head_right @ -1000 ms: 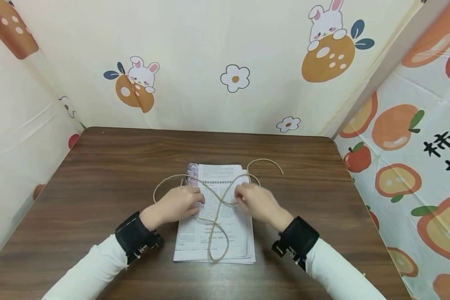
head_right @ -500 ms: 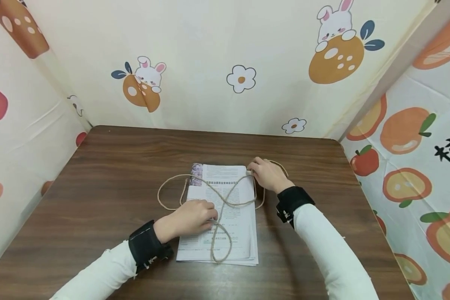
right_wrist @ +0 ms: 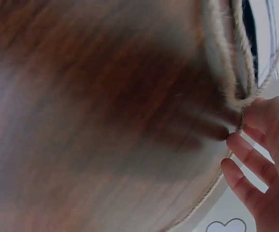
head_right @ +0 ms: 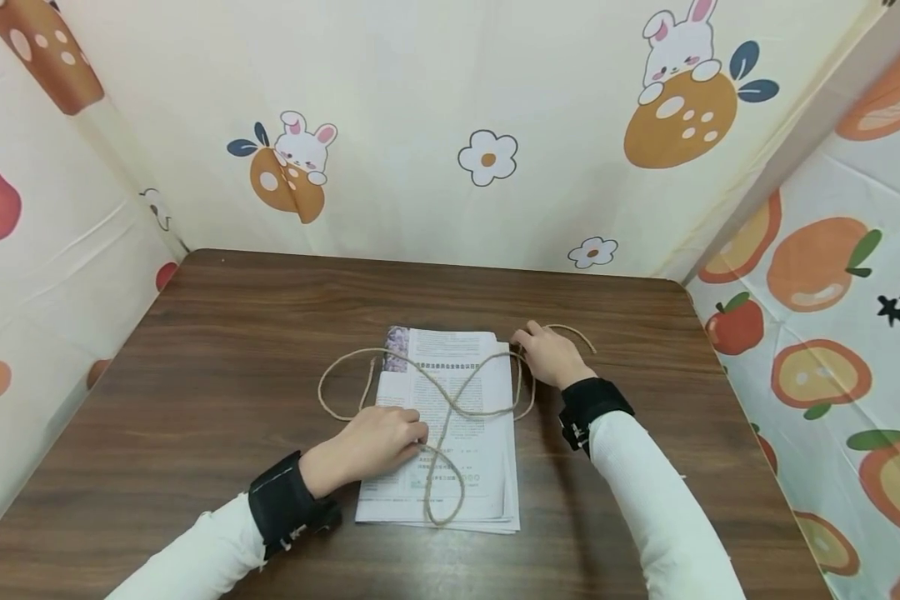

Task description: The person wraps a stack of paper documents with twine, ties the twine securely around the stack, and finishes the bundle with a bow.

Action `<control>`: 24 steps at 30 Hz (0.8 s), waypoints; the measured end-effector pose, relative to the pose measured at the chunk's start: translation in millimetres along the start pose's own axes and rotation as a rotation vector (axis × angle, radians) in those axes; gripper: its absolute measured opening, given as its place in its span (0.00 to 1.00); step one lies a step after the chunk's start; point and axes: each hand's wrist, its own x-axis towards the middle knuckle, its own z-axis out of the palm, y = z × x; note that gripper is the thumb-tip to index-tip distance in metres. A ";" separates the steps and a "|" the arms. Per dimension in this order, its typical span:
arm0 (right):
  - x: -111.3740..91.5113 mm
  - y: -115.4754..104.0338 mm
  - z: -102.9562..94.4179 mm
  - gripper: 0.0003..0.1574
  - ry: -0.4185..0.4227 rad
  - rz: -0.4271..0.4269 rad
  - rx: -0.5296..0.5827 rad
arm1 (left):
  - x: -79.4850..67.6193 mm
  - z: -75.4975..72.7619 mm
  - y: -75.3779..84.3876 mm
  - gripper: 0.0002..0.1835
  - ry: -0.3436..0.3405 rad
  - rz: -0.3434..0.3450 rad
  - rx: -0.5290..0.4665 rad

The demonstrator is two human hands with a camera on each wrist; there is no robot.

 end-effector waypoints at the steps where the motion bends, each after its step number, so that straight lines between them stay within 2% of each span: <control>1: -1.3 0.8 1.4 0.11 0.010 -0.001 -0.003 | -1.5 -1.5 0.4 0.06 0.003 -0.004 0.005; 5: -5.2 3.5 5.8 0.06 0.054 -0.002 -0.026 | -6.9 -10.4 1.2 0.04 0.008 -0.015 0.019; 8: -7.2 5.0 8.1 0.06 0.083 -0.005 -0.041 | -11.2 -19.1 -0.7 0.03 0.030 -0.024 0.027; 14: -15.9 11.8 10.4 0.09 0.103 0.010 -0.048 | -20.5 -36.7 -12.8 0.04 0.167 -0.045 0.055; 19: -25.0 20.4 11.7 0.10 0.113 0.021 -0.045 | -33.1 -49.5 -33.0 0.04 0.215 -0.146 0.053; 24: -34.0 26.3 9.9 0.09 0.116 0.040 -0.038 | -52.5 -52.9 -59.3 0.02 0.194 -0.288 0.016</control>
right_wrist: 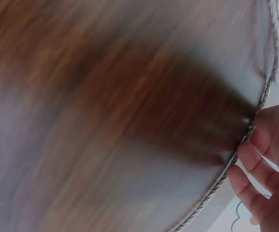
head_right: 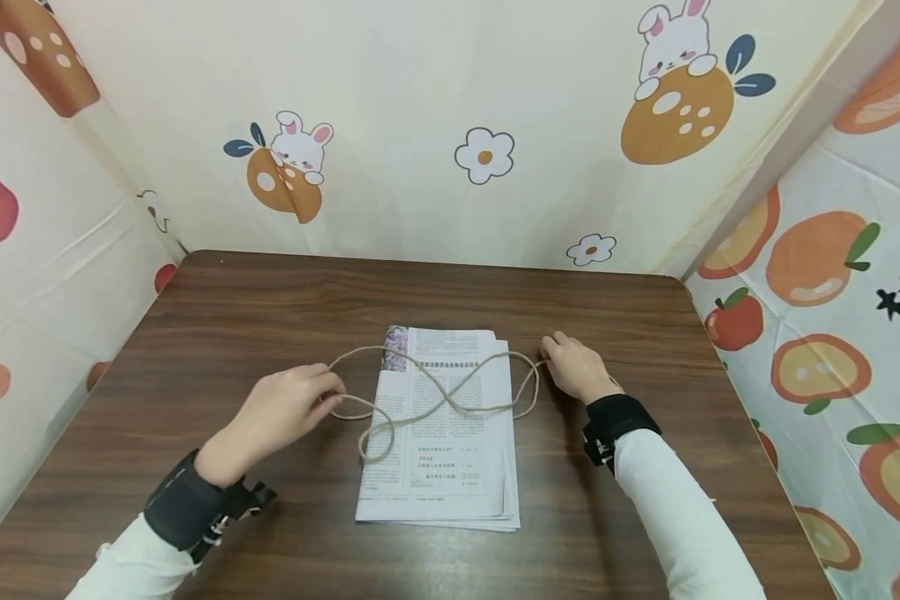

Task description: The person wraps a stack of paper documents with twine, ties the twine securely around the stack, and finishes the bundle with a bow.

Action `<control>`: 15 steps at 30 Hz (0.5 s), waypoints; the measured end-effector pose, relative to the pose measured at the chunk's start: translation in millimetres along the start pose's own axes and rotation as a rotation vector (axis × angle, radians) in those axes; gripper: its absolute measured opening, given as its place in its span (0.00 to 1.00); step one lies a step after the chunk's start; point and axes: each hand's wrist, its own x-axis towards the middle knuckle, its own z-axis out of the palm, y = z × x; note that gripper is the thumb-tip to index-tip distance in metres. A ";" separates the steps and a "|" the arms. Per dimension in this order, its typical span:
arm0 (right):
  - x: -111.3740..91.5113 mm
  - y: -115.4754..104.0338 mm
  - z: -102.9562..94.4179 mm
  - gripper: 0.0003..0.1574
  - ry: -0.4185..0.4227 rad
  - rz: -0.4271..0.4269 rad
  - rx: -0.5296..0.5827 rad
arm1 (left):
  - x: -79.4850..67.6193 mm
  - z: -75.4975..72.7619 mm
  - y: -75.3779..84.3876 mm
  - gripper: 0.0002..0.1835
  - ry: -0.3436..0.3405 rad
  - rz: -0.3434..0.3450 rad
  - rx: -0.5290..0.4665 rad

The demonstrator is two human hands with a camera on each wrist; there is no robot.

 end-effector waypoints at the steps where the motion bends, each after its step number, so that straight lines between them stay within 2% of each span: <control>1: -1.8 1.4 -0.8 0.09 -0.002 0.006 -0.002 | -2.8 -0.4 -6.2 0.02 -0.012 -0.028 -0.006; 7: -12.5 10.2 -5.3 0.09 -0.011 0.040 -0.016 | -23.6 0.6 -40.8 0.02 -0.085 -0.161 -0.030; 15: -25.3 23.2 -8.3 0.10 -0.024 0.083 -0.030 | -44.5 -7.6 -74.7 0.03 -0.123 -0.248 -0.021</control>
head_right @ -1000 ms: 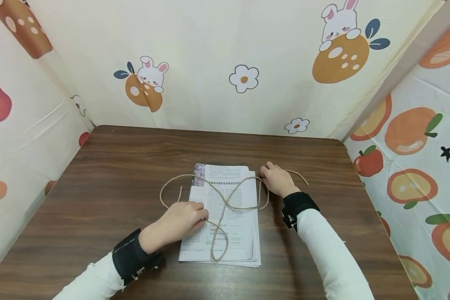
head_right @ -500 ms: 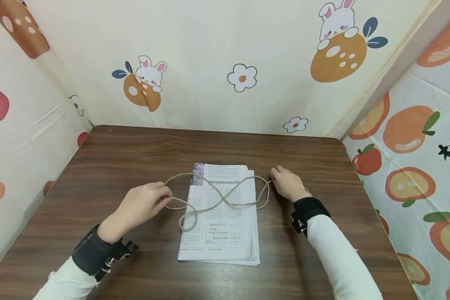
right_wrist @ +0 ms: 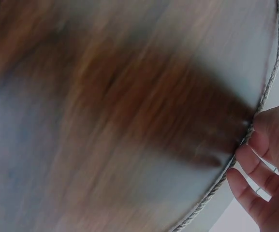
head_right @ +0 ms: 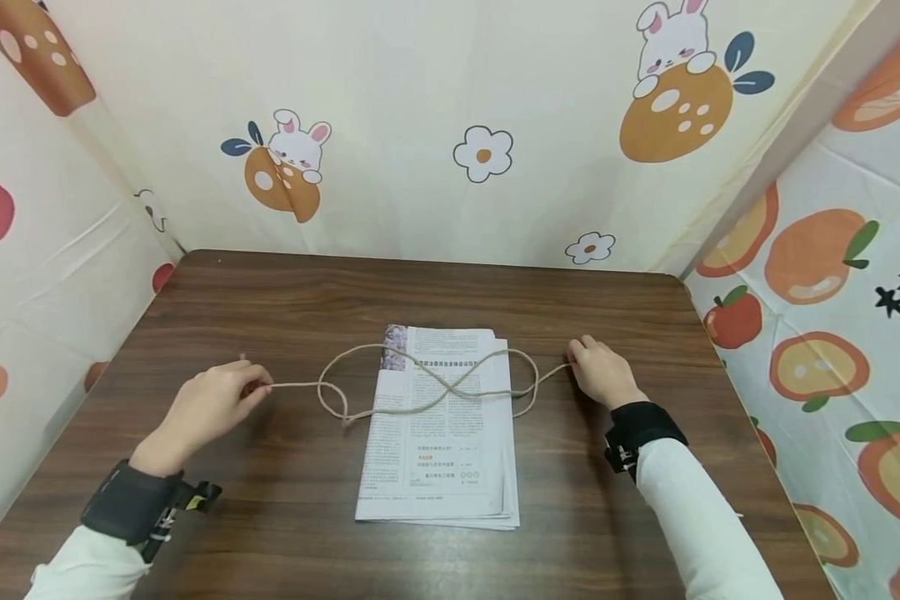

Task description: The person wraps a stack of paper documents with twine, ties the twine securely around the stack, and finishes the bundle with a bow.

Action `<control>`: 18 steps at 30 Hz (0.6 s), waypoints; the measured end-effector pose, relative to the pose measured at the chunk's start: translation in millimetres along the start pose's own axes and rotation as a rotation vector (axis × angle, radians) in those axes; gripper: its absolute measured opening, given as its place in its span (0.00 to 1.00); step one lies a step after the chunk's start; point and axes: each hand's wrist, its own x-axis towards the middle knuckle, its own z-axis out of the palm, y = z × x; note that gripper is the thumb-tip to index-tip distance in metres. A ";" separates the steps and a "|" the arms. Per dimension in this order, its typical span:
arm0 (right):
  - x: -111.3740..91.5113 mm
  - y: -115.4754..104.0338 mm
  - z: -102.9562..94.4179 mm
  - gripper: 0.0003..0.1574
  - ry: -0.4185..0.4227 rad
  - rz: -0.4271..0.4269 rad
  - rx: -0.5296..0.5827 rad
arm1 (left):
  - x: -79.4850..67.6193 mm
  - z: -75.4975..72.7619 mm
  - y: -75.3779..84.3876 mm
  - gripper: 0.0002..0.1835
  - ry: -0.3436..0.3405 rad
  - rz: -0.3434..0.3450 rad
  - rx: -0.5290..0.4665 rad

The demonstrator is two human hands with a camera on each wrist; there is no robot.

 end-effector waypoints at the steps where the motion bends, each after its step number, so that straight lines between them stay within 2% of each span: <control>1: -1.6 1.7 -0.4 0.10 -0.002 0.007 -0.001 | -1.3 -0.4 -3.7 0.03 -0.008 -0.015 0.005; 6: -9.1 8.1 -2.2 0.09 -0.002 0.036 -0.003 | -8.6 -0.5 -18.1 0.02 -0.075 -0.084 0.038; 10: -11.8 6.7 -4.1 0.08 0.016 0.027 0.002 | -9.5 0.0 -19.8 0.03 -0.108 -0.085 0.048; 13: -10.9 0.8 -5.5 0.07 0.033 -0.003 0.010 | -5.5 -0.8 -15.0 0.06 -0.092 -0.064 0.051; 18: -9.3 -14.2 -7.2 0.08 0.078 -0.076 0.012 | 5.6 -4.5 5.5 0.09 0.001 0.013 0.064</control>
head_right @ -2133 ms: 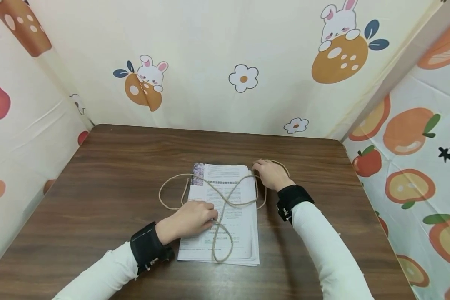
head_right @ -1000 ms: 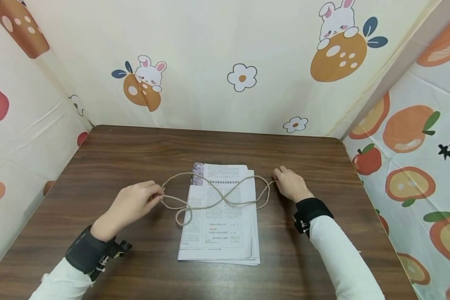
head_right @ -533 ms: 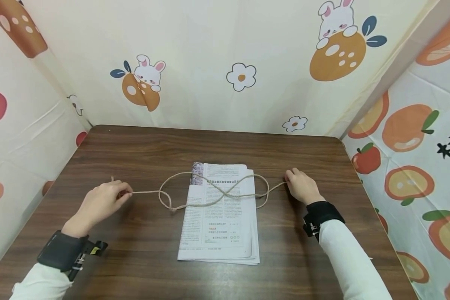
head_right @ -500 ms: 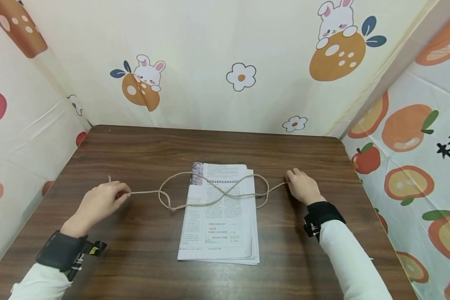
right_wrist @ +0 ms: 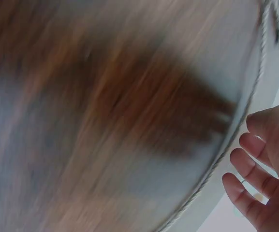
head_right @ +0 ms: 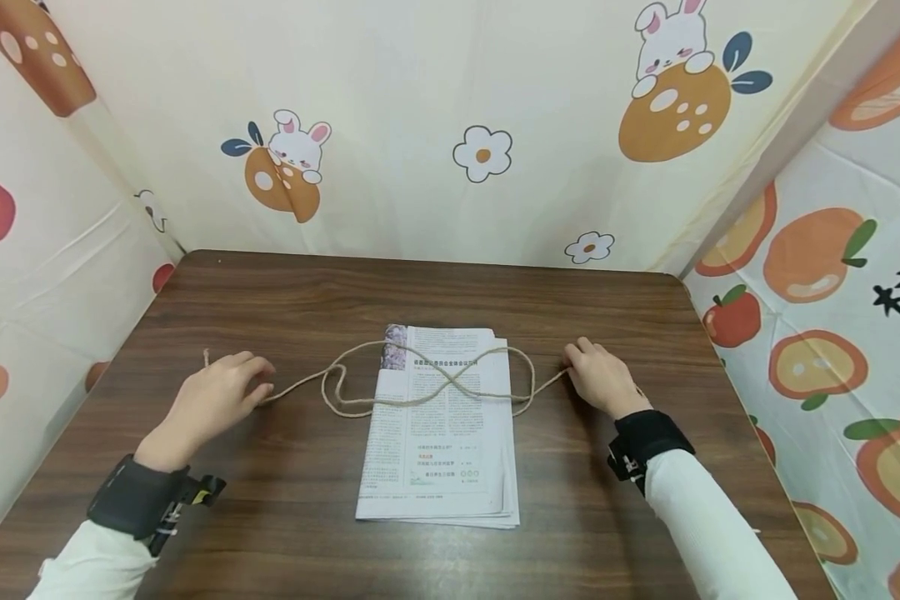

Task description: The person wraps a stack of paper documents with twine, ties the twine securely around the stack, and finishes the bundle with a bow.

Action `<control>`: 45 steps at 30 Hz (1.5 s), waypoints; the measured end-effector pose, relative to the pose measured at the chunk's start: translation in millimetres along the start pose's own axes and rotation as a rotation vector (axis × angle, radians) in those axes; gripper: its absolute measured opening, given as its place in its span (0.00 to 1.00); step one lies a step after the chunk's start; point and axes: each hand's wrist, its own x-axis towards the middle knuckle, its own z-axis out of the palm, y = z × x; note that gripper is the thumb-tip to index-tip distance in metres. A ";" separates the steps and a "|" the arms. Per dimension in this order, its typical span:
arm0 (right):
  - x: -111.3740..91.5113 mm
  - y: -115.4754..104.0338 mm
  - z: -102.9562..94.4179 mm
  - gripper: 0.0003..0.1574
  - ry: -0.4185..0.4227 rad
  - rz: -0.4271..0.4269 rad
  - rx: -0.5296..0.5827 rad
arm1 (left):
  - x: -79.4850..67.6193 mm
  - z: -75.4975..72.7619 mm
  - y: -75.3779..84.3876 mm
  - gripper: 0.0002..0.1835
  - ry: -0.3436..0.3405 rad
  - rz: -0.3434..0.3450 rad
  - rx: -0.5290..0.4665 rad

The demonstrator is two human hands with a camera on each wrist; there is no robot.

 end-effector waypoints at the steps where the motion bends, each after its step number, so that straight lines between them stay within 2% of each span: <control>1: 0.0 -3.1 0.0 0.08 0.011 -0.020 -0.002 | 2.5 -0.7 5.6 0.09 0.023 0.022 0.001; 5: -0.8 -14.8 1.7 0.08 0.044 -0.104 0.002 | 12.6 -1.3 32.3 0.09 0.097 0.130 -0.009; 9: -2.7 -23.6 4.5 0.10 0.041 -0.145 0.009 | 22.6 3.4 63.0 0.09 0.121 0.238 -0.040; 15: -6.2 -31.8 6.7 0.12 0.007 -0.163 0.026 | 37.2 16.2 105.5 0.07 0.104 0.357 -0.086; 19: -6.9 -35.8 8.0 0.12 0.013 -0.173 0.036 | 47.9 31.5 120.4 0.06 0.040 0.374 -0.068; 22: -6.7 -38.4 9.3 0.12 0.014 -0.176 0.045 | 53.3 45.2 124.0 0.05 -0.013 0.359 -0.041; 24: -6.4 -39.9 10.1 0.12 0.012 -0.177 0.045 | 55.2 53.0 124.7 0.04 -0.025 0.346 -0.016; 31: -6.8 -40.3 10.7 0.14 0.012 -0.166 0.037 | 56.8 64.5 126.5 0.03 -0.025 0.313 0.065; 35: -8.3 -38.7 10.3 0.14 0.015 -0.146 0.037 | 53.7 63.3 123.8 0.03 -0.047 0.280 0.072; 38: -10.7 -35.8 9.9 0.14 0.025 -0.124 0.026 | 48.5 59.7 116.4 0.05 -0.054 0.253 0.049; 45: -15.1 -25.8 8.4 0.15 0.036 -0.078 0.007 | 30.7 48.3 85.9 0.09 -0.005 0.191 0.003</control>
